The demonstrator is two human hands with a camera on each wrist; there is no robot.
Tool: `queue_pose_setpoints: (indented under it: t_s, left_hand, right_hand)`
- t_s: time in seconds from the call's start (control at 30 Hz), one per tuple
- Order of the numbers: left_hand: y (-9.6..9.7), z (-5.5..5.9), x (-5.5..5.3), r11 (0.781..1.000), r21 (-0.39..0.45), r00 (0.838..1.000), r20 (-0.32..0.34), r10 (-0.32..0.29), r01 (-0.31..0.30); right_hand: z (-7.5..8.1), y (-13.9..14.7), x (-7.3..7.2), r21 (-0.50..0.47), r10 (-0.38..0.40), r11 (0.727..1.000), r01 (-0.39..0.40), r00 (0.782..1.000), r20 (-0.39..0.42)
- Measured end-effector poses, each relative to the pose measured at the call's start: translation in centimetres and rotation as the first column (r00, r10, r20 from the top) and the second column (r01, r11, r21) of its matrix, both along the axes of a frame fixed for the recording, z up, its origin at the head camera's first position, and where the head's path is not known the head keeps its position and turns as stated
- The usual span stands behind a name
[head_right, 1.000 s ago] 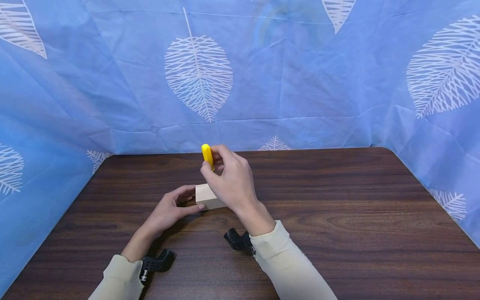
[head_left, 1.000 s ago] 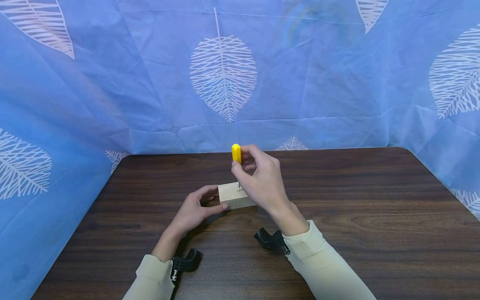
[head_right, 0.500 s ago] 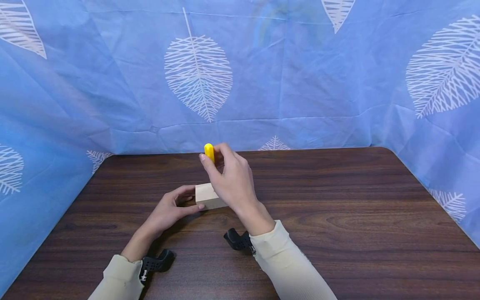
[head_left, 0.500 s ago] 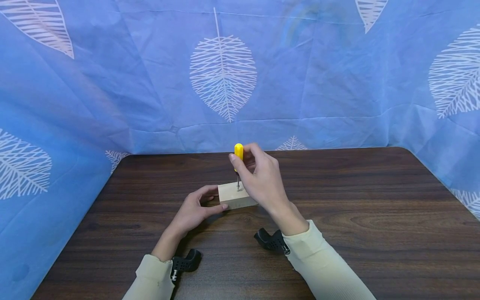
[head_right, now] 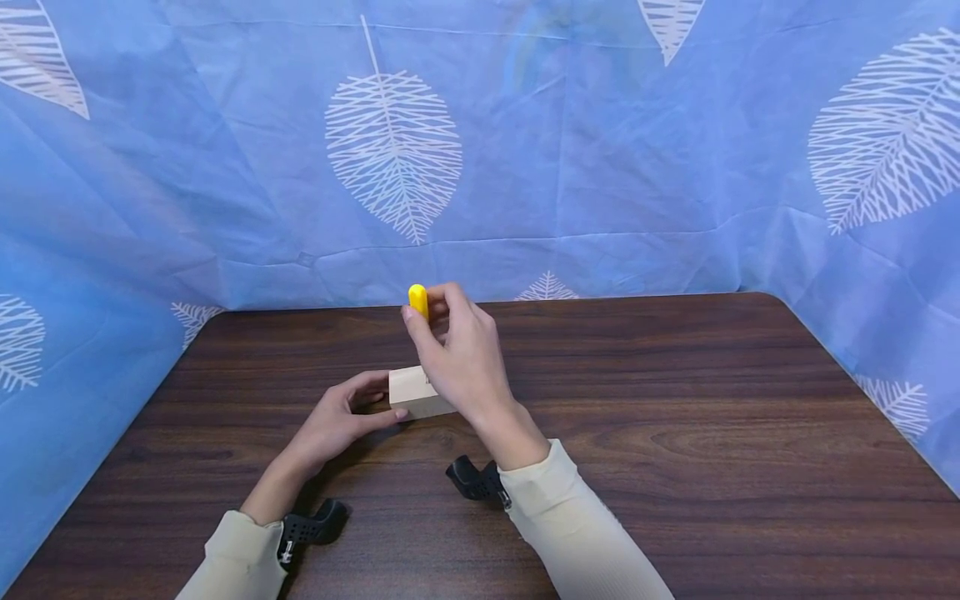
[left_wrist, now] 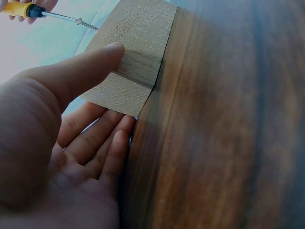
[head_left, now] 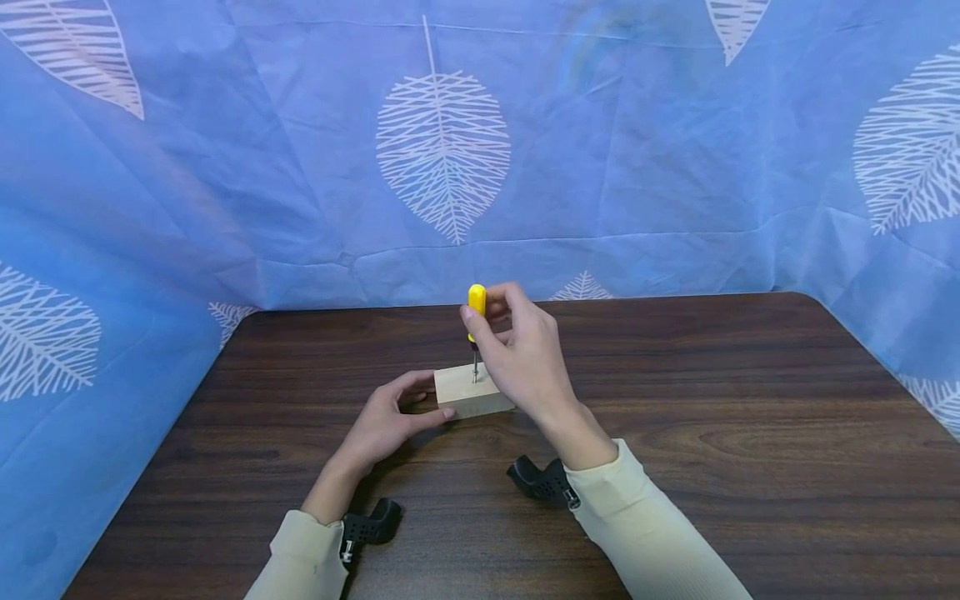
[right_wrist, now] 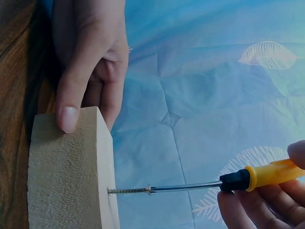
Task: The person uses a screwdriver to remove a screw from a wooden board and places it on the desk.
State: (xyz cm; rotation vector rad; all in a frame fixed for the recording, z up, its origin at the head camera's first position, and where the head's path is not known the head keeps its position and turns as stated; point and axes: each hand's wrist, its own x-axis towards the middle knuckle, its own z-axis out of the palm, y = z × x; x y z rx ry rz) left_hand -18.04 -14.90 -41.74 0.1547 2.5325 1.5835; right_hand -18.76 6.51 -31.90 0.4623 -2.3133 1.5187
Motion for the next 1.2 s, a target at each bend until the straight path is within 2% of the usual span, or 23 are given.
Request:
queue_pose_setpoints:
  t_s: [0.17, 0.93, 1.2]
  left_hand:
    - [-0.07, -0.02, 0.07, 1.0, -0.002, 1.0, -0.003, 0.0, 0.0]
    - [-0.02, -0.09, -0.09, 1.0, -0.013, 1.0, 0.008, 0.015, -0.014]
    - [0.0, -0.08, -0.01, 1.0, -0.019, 1.0, -0.001, 0.018, -0.018]
  right_hand:
    - [0.05, -0.04, 0.04, -0.006, 0.005, 1.0, -0.004, 1.0, 0.011]
    - [-0.13, -0.04, -0.11, 0.008, 0.025, 1.0, -0.025, 0.998, -0.063]
    - [-0.03, -0.02, 0.16, -0.004, 0.019, 1.0, -0.019, 1.0, 0.021]
